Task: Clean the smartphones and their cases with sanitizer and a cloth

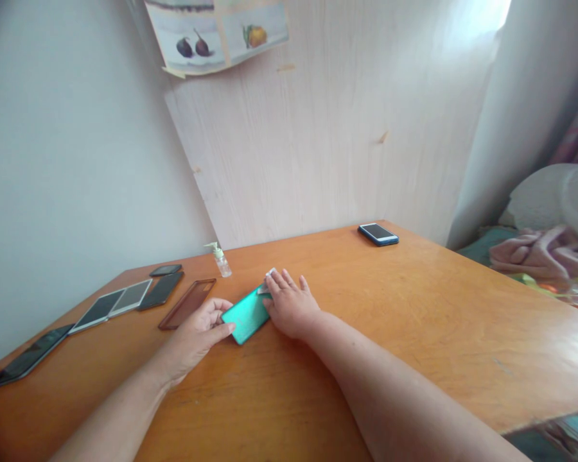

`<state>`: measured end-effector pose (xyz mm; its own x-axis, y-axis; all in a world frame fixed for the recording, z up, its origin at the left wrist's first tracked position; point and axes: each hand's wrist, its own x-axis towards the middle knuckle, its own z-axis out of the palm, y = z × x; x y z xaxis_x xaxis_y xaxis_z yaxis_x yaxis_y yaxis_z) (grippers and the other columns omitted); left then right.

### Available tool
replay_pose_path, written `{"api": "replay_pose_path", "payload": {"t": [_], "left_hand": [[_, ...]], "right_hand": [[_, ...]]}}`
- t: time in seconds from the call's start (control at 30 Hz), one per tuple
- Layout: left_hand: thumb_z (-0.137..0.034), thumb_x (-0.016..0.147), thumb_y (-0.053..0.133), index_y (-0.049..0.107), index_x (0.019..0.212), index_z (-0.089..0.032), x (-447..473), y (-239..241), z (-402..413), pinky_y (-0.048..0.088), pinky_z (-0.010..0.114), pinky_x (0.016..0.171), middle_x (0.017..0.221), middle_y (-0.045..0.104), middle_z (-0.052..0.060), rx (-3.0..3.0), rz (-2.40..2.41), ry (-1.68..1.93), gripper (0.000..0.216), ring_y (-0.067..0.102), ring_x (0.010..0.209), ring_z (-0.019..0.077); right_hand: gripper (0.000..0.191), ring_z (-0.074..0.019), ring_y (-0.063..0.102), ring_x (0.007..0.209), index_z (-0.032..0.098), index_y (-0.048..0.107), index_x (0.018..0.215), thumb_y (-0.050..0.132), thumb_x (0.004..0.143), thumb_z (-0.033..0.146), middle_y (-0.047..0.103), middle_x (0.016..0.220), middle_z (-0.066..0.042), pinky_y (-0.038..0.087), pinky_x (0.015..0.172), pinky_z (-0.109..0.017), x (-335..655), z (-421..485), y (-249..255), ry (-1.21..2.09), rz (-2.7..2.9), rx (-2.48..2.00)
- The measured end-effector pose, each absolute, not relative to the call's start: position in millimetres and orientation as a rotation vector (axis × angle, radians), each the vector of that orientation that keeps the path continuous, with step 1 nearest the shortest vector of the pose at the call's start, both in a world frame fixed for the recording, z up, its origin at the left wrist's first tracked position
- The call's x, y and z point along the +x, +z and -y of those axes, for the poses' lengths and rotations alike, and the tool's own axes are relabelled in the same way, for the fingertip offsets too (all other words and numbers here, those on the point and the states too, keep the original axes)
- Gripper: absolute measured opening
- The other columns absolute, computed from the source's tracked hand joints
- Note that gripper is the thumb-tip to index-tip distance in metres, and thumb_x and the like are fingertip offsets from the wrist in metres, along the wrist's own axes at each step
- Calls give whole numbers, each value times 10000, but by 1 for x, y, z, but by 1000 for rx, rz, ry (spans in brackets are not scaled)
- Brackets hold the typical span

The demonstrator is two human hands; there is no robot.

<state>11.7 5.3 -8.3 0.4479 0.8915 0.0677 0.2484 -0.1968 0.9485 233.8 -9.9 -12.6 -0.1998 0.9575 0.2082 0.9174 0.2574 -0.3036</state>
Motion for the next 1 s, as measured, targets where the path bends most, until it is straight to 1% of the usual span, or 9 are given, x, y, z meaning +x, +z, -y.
{"api": "replay_pose_path", "payload": {"t": [0.13,0.3,0.47,0.53,0.63,0.73,0.8,0.87,1.0], "left_hand": [[-299,809,644,513,1013,-191,10,-9,-6,425,284,795,878,631,4,1707,-978,800,265,573,839,165],[-300,802,659,505,1008,-195,10,-11,-6,423,286,792,867,643,2,1701,-977,828,278,582,848,173],[-291,808,648,510,1013,-196,11,-9,-6,425,283,785,867,636,-4,1715,-977,818,264,574,832,164],[-289,802,651,511,1011,-193,12,-9,-6,423,283,788,871,631,-4,1721,-986,827,269,573,830,162],[-287,808,644,507,1020,-189,11,-8,-5,419,286,800,885,626,1,1736,-998,824,271,572,848,166],[-292,809,644,503,1024,-191,11,-7,-5,418,285,796,879,625,1,1734,-1012,830,277,574,850,170],[-297,796,657,502,1014,-192,12,-7,-4,420,284,791,875,629,2,1714,-1024,849,288,576,839,170],[-298,785,666,500,1012,-193,13,-6,-4,423,286,792,880,635,5,1700,-1032,857,300,578,838,171],[-296,783,663,493,1035,-196,13,-6,-4,424,298,813,899,651,11,1687,-1020,836,321,590,866,179]], "right_hand": [[644,-304,105,1476,138,209,1536,337,967,410,172,1601,-111,117,1143,-626,234,11,-13,186,2167,-1738],[649,-271,111,1479,176,247,1529,386,948,430,175,1605,-84,104,1170,-567,215,27,-11,191,2315,-1481],[684,-299,84,1480,170,190,1541,395,944,433,145,1609,-103,96,1147,-619,230,16,-8,246,2213,-1672],[697,-314,103,1475,147,194,1537,416,933,416,175,1600,-130,114,1136,-633,237,14,-5,268,2180,-1768],[681,-343,178,1456,109,290,1501,463,903,385,281,1560,-176,136,1129,-636,238,20,0,256,2199,-1851],[648,-341,232,1441,106,360,1468,473,898,393,326,1536,-191,164,1136,-608,230,31,1,234,2289,-1764],[651,-320,228,1445,128,340,1482,458,911,418,315,1547,-170,189,1143,-579,227,33,-1,249,2361,-1620],[646,-309,213,1452,154,310,1499,423,933,444,290,1563,-145,188,1144,-582,228,30,-4,267,2380,-1559],[655,-329,173,1460,143,275,1513,367,957,478,232,1581,-148,160,1126,-638,237,18,-10,279,2240,-1774]]}}
